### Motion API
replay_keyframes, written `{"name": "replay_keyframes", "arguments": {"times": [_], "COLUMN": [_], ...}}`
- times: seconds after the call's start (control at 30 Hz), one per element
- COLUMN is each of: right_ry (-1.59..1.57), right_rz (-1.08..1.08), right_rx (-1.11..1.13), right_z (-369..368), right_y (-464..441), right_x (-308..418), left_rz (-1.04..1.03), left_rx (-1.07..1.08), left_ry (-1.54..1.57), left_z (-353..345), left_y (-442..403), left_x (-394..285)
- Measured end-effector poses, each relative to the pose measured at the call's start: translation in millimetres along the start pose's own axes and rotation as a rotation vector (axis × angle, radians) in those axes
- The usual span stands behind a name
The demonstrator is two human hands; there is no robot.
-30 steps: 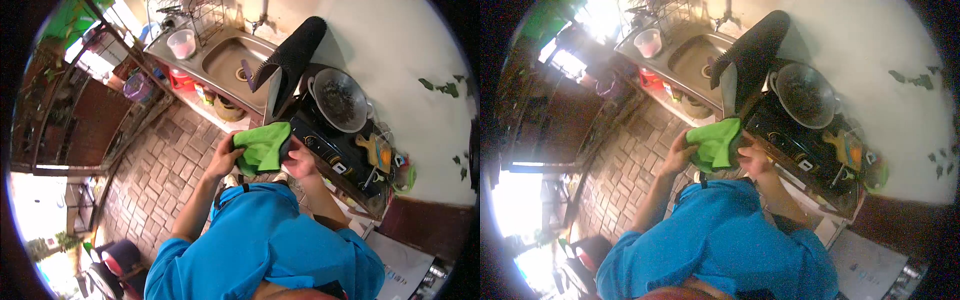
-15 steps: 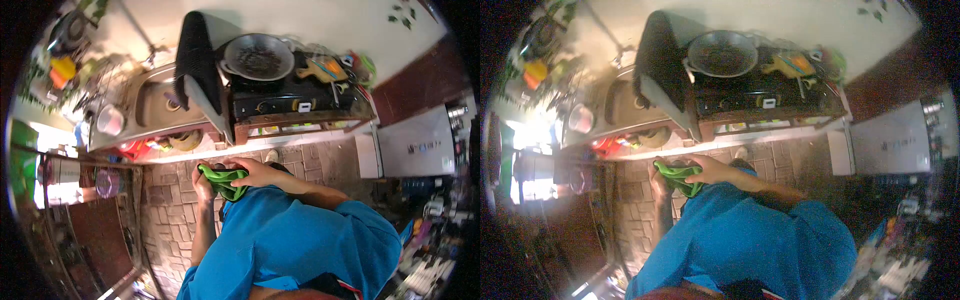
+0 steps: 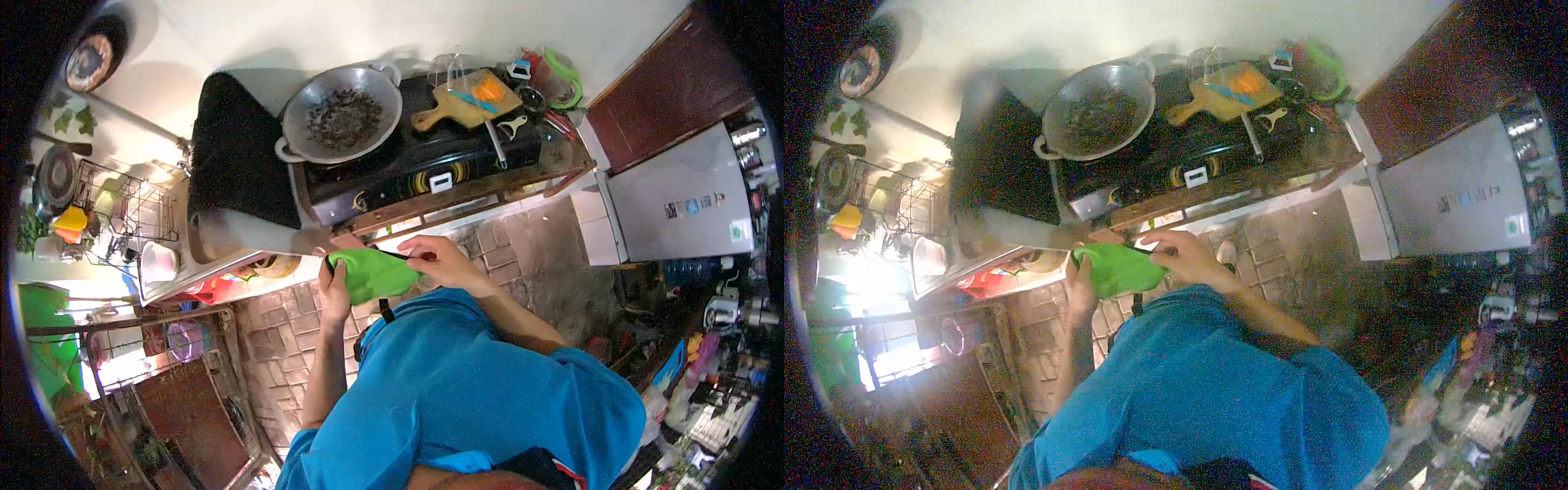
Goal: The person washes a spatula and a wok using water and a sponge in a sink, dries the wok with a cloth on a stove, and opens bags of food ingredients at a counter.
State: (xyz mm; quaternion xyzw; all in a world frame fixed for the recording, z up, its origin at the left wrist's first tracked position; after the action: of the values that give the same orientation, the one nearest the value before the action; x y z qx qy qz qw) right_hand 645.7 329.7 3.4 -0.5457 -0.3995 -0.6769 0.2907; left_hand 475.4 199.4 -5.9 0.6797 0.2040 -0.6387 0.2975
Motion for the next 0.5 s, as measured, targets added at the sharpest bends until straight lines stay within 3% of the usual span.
{"name": "replay_keyframes", "arguments": {"times": [0.07,0.13,0.2,0.23,0.33,0.37,0.5], "right_ry": [0.008,0.004,0.044,0.037,0.128,0.022,0.119], "right_rz": [-0.003,-0.014,-0.02,0.126,0.066,0.038,-0.028], "right_rx": [0.035,0.073,0.124,0.188,0.301,0.285,0.268], "right_z": [35,66,100,113,148,158,184], "right_y": [-7,-11,-16,-19,-20,-20,-30], "right_x": [-3,-5,-1,1,-3,-3,-42], "left_rz": [0.146,0.188,0.039,0.054,-0.082,-0.128,-0.121], "left_rx": [-0.068,-0.032,0.081,0.109,0.272,0.3,0.326], "left_ry": [0.206,0.204,0.192,0.18,0.218,0.19,0.166], "left_z": [-41,-88,-132,-149,-206,-218,-246], "left_y": [-6,-14,-29,-38,-56,-60,-69], "left_x": [13,3,-3,5,-16,-25,-31]}}
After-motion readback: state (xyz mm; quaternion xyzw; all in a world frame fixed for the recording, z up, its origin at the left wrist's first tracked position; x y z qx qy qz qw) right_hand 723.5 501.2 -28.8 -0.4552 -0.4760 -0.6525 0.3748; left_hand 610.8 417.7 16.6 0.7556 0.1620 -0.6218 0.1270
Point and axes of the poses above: each hand's wrist, its own y-axis away from the middle knuckle, its own z-axis out of the back of the hand, x = y × z, the point moved 8 cm from there along -y, towards the middle knuckle, and after that the axes turned 3 degrees about -z, right-handed, at the moved point
